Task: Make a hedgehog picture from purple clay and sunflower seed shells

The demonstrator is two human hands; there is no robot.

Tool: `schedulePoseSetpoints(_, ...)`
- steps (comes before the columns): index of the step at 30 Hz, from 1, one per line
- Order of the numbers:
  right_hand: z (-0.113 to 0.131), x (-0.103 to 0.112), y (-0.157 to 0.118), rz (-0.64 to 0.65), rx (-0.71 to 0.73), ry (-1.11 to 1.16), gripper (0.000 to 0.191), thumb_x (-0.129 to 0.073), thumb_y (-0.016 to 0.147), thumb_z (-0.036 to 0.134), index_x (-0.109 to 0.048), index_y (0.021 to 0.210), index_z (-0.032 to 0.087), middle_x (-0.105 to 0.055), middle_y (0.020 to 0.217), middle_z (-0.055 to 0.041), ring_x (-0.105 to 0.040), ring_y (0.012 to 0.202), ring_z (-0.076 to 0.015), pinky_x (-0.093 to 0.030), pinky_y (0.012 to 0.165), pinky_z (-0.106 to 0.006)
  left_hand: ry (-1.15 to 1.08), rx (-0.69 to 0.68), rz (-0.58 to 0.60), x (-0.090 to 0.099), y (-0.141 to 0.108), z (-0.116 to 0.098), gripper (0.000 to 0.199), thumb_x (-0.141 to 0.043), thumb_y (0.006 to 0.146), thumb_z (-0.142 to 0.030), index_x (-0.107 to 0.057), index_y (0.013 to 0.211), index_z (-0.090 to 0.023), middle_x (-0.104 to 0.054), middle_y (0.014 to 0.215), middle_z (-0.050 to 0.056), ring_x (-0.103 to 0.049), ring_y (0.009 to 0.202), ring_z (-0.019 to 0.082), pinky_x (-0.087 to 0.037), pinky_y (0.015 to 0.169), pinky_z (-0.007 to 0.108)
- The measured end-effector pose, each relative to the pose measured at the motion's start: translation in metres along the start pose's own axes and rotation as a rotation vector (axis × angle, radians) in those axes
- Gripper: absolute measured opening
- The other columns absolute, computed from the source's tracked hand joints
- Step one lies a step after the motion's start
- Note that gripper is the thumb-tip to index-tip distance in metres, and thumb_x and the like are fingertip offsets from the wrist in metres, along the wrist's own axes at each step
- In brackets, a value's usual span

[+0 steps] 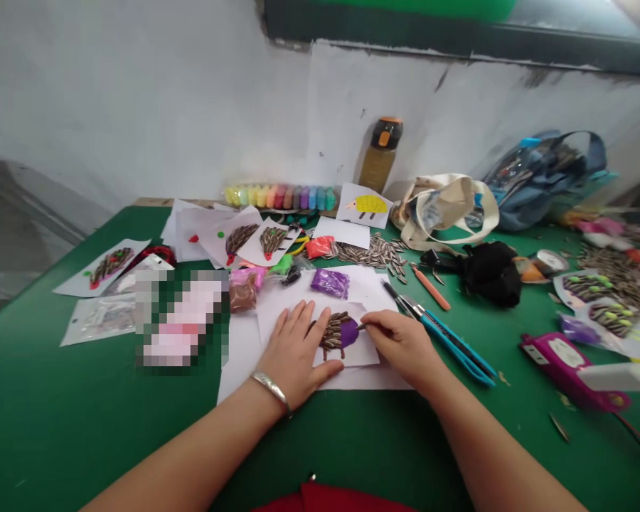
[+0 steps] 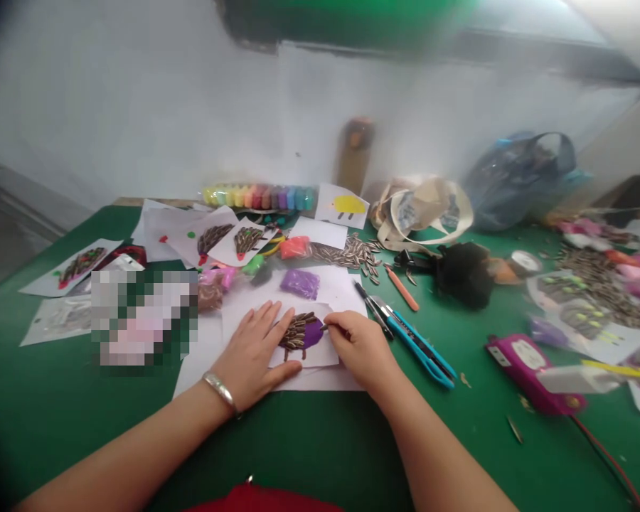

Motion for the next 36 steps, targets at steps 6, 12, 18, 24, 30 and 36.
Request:
schedulePoseSetpoints(6, 0.018, -0.009, 0.004, 0.001, 0.103, -0.023, 0.019, -0.052, 0.087, 0.018, -0.069, 0.094, 0.022, -0.072, 0.088, -0.0022, -0.066, 0.083, -0.018, -0.05, 0.078, -0.03, 0.006, 0.002, 0.002, -0.004, -0.001, 0.001, 0.081, -0.053, 0.086, -0.059, -0.031, 0.148, -0.013, -0.037, 0.151, 0.018, -0.029, 0.142, 0.033, -0.023, 0.115, 0.056)
schedulePoseSetpoints(12, 0.027, -0.015, 0.004, -0.022, 0.168, -0.155, 0.02, -0.05, 0.09, 0.017, -0.068, 0.097, 0.019, -0.069, 0.086, -0.0052, -0.064, 0.083, -0.0194, -0.049, 0.077, -0.031, 0.004, 0.011, 0.025, -0.005, 0.0, 0.002, 0.081, -0.052, 0.086, -0.06, -0.033, 0.147, -0.01, -0.036, 0.152, 0.018, -0.028, 0.142, 0.033, -0.022, 0.116, 0.056)
schedulePoseSetpoints(18, 0.032, -0.019, 0.005, -0.059, 0.2, -0.264, 0.019, -0.05, 0.091, 0.017, -0.068, 0.092, 0.018, -0.066, 0.08, -0.0056, -0.061, 0.079, -0.0199, -0.047, 0.074, -0.03, -0.004, 0.02, 0.013, -0.005, 0.0, 0.002, 0.081, -0.053, 0.085, -0.06, -0.034, 0.146, -0.01, -0.037, 0.152, 0.017, -0.029, 0.142, 0.033, -0.021, 0.116, 0.055)
schedulePoseSetpoints(24, 0.039, -0.016, 0.004, -0.091, 0.183, -0.285, 0.02, -0.048, 0.091, 0.017, -0.067, 0.088, 0.018, -0.064, 0.076, -0.0052, -0.059, 0.077, -0.0196, -0.045, 0.074, -0.03, -0.003, 0.025, 0.008, -0.005, 0.0, 0.001, 0.081, -0.054, 0.085, -0.059, -0.034, 0.146, -0.01, -0.037, 0.152, 0.017, -0.028, 0.142, 0.033, -0.021, 0.116, 0.054)
schedulePoseSetpoints(30, 0.039, -0.017, 0.005, -0.093, 0.139, -0.241, 0.019, -0.048, 0.09, 0.016, -0.066, 0.087, 0.021, -0.066, 0.079, -0.0042, -0.06, 0.079, -0.0189, -0.045, 0.074, -0.029, -0.013, 0.015, 0.002, -0.005, 0.0, 0.001, 0.08, -0.051, 0.086, -0.059, -0.034, 0.146, -0.009, -0.037, 0.151, 0.019, -0.027, 0.143, 0.033, -0.02, 0.116, 0.055)
schedulePoseSetpoints(36, 0.034, -0.026, 0.006, -0.064, 0.107, -0.303, 0.02, -0.047, 0.088, 0.014, -0.065, 0.082, 0.019, -0.065, 0.077, -0.0057, -0.058, 0.079, -0.0197, -0.044, 0.074, -0.03, -0.027, 0.023, 0.006, -0.006, -0.001, 0.002, 0.08, -0.051, 0.086, -0.059, -0.033, 0.146, -0.01, -0.037, 0.151, 0.018, -0.027, 0.143, 0.033, -0.019, 0.117, 0.054)
Point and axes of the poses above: each hand's wrist, its own y-axis towards the middle knuckle, its own x-axis out of the back of the hand, z = x × y, the point moved 10 cm from there along y, towards the middle knuckle
